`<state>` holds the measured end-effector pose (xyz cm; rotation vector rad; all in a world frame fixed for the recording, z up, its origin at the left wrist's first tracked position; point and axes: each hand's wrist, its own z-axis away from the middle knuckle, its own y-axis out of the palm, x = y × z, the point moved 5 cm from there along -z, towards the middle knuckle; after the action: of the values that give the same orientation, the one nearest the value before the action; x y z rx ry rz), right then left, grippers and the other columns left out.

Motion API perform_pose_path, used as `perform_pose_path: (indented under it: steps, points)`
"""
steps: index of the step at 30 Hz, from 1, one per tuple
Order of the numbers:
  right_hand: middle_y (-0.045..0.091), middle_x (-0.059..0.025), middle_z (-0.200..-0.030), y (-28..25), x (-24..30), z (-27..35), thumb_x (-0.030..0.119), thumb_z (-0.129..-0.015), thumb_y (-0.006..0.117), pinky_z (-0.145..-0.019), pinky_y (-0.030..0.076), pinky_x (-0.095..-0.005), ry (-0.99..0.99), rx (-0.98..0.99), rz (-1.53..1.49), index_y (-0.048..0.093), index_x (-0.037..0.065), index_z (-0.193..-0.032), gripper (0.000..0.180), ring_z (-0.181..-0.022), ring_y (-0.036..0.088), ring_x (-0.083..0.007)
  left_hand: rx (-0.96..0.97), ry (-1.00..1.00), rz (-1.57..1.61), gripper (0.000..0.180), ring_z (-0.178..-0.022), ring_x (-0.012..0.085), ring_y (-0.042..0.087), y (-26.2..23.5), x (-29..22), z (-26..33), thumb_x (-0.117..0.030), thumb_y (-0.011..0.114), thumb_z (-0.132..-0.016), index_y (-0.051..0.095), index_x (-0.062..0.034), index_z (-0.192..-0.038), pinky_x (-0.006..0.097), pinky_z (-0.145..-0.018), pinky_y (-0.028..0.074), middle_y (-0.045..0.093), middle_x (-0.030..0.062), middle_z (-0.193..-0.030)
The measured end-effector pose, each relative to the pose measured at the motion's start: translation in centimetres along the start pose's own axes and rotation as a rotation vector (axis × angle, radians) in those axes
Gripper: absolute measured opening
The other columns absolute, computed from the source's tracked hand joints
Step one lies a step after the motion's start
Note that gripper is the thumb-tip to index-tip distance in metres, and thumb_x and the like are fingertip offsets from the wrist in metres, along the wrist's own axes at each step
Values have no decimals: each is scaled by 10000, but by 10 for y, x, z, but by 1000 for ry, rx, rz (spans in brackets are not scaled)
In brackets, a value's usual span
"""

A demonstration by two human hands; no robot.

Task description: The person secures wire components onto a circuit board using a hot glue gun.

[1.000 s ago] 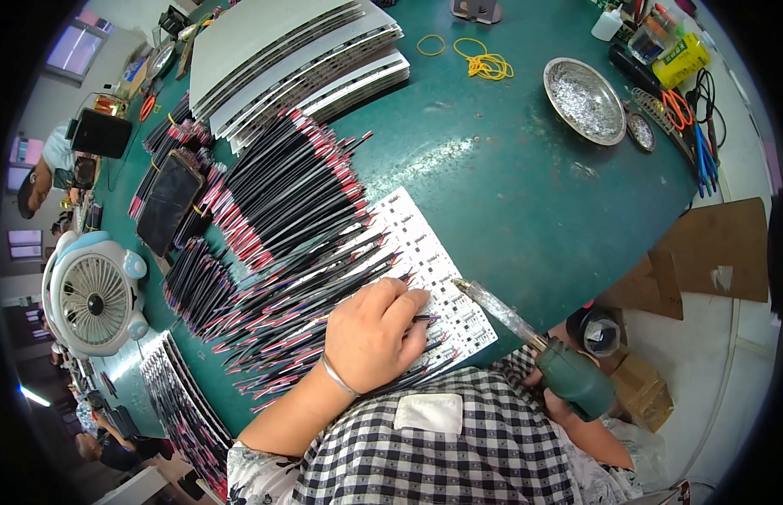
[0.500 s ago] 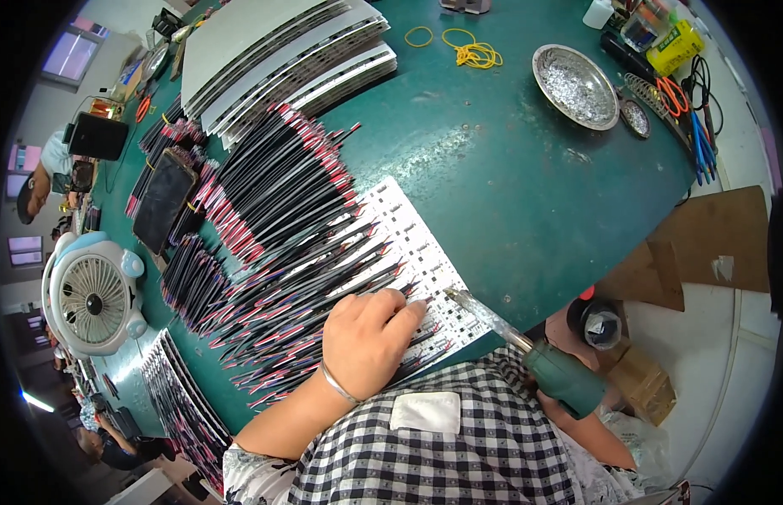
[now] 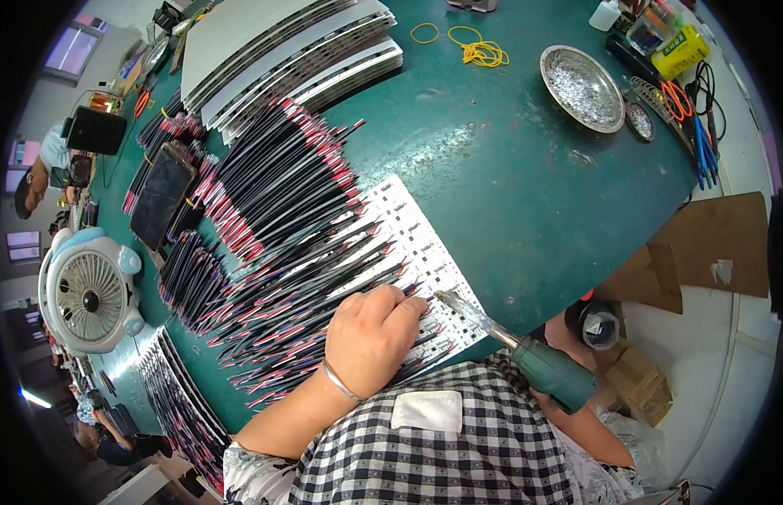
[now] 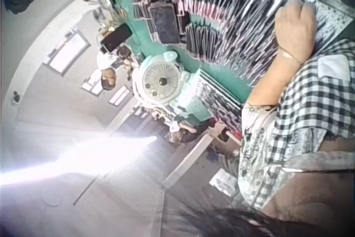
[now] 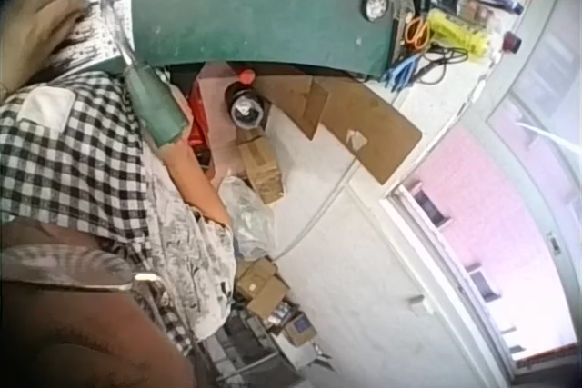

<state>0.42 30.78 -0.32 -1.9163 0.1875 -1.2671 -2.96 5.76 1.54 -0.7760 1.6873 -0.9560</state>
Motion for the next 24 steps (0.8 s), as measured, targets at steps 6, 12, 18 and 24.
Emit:
perform_pose_path:
  steps: [6, 12, 18, 24]
  points:
    - [674, -84, -926, 3, -1, 1, 138, -739, 685, -685, 534, -290, 24, 58, 42, 665, 53, -1016, 291, -805, 658, -235, 11, -12, -11, 208, -664, 223, 562, 1, 0, 0, -40, 696, -681, 669, -95, -880, 335, -605, 457, 560, 29, -757]
    - [686, -52, -915, 2, -7, 18, 147, -755, 702, -699, 549, -256, 207, -92, -139, 629, -8, -1077, 365, -728, 662, -162, 16, -5, -9, 212, -666, 224, 564, 1, 0, -1, -39, 695, -676, 664, -94, -878, 337, -608, 458, 563, 32, -758]
    - [684, -87, -935, 4, -9, 23, 133, -747, 691, -734, 552, -284, 86, -104, -12, 655, 2, -1018, 303, -763, 675, -211, -4, -13, -3, 191, -656, 217, 570, 0, 0, -1, -39, 696, -683, 665, -96, -862, 333, -594, 453, 576, 27, -754]
    - [671, -121, -956, -1, -1, 11, 133, -721, 677, -733, 548, -338, 42, -2, -35, 674, 36, -956, 254, -839, 663, -292, 10, 5, 26, 164, -658, 208, 574, 1, 0, -1, -46, 693, -699, 665, -99, -851, 329, -584, 441, 582, 19, -747]
